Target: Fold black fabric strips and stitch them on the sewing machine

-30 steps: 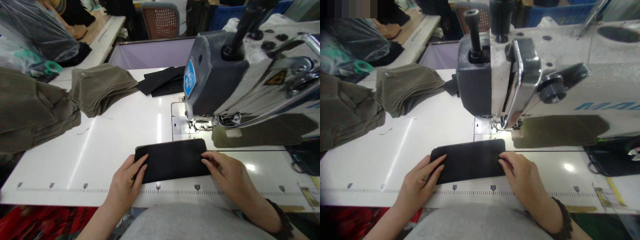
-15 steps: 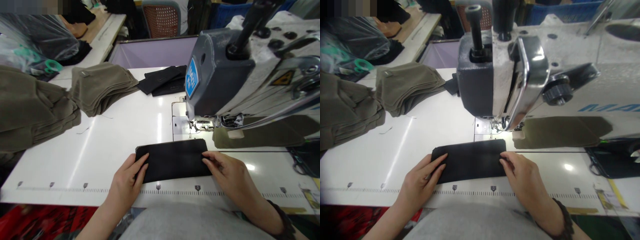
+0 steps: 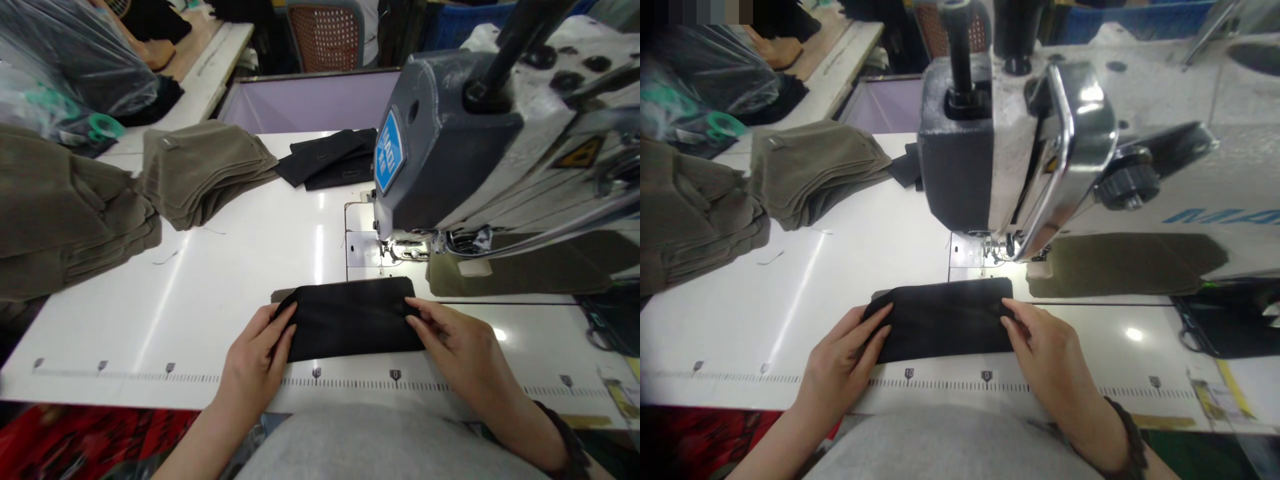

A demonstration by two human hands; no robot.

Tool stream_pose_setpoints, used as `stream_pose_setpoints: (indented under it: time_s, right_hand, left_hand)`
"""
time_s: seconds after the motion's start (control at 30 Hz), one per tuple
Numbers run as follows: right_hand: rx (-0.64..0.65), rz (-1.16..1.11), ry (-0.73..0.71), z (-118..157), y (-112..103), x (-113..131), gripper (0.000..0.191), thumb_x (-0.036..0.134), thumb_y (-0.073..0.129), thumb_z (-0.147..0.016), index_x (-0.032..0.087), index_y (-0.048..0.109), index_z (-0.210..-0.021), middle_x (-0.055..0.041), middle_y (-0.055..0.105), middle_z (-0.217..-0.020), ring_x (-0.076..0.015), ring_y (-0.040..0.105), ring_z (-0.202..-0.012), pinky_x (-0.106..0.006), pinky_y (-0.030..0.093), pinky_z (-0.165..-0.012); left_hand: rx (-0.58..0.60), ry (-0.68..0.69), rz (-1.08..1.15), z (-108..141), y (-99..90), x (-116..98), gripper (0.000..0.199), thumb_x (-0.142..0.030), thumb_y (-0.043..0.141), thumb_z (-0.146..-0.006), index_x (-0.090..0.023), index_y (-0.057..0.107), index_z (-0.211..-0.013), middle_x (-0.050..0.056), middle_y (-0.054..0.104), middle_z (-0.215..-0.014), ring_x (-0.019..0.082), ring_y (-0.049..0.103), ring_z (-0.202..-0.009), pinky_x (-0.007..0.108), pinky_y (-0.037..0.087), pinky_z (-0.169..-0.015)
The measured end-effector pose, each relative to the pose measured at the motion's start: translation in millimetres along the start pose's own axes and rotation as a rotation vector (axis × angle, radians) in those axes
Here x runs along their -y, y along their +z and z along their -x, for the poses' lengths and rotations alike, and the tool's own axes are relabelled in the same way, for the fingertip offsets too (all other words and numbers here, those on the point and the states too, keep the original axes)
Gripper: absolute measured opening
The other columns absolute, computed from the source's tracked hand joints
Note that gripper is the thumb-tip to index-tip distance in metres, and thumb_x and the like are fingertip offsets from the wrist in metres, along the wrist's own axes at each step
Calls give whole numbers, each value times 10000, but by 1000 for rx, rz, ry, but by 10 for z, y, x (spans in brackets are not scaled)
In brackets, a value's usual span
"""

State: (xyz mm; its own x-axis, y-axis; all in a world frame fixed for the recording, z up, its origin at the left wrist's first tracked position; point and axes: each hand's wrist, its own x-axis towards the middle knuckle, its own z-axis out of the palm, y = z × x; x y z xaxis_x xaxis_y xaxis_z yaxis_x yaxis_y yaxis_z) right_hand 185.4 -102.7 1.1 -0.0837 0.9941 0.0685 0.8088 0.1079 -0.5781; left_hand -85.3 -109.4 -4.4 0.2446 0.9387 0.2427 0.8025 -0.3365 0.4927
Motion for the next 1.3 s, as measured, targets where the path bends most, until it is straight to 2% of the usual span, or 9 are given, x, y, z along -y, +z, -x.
stream_pose_setpoints:
  time_s: [0.1, 0.37, 0.67, 0.9, 1.1, 1.3]
  right_hand:
    - [8, -6, 10, -17, -4, 11, 257, 255, 498, -802, 173, 636, -1004, -12, 671, -710, -140, 616, -591, -252, 481, -535]
    - [62, 52, -16, -46, -22, 24, 308, 248, 450, -818, 164, 639, -1046, -64, 690, -835, -177, 637, -679, -290, 503, -590]
    - [67, 86, -26, -41, -15, 5, 311, 280, 460, -814, 171, 636, -1046, -52, 693, -848, -176, 643, -686, -289, 508, -588]
    - [70, 105, -30, -31, -2, -14, 323, 306, 458, -822, 165, 632, -1054, -59, 692, -859, -181, 642, -678, -294, 503, -566]
    - [64, 108, -27, -33, -5, -20, 317, 322, 477, -814, 176, 636, -1045, -31, 692, -784, -154, 624, -595, -274, 482, -532]
    - [35, 116, -55, -32, 4, -29, 341, 363, 447, -823, 173, 645, -1025, -45, 694, -778, -172, 632, -592, -280, 477, -508]
  left_hand:
    - [24, -5, 6, -23, 2, 0, 295, -141, 449, -864, -122, 532, -1147, 67, 542, -1001, 126, 559, -900, 212, 485, -828]
    - [39, -20, 5, -17, -6, 2, 292, -156, 439, -866, -117, 549, -1133, 74, 544, -959, 139, 561, -874, 235, 505, -786]
    - [52, -88, 46, -23, -47, 8, 276, -161, 426, -860, -144, 576, -1091, 70, 556, -931, 148, 577, -841, 265, 528, -730]
    - [-145, -5, 10, 58, -39, -14, 338, -100, 464, -840, -184, 535, -1160, 72, 554, -1014, 143, 580, -880, 247, 521, -760]
    - [34, -71, 34, 1, -49, 25, 272, -125, 427, -853, -118, 573, -1082, 81, 562, -937, 145, 576, -845, 264, 529, -748]
    - [64, -142, 63, -26, -87, -1, 262, -140, 424, -846, -135, 588, -1050, 80, 545, -954, 146, 569, -826, 286, 527, -740]
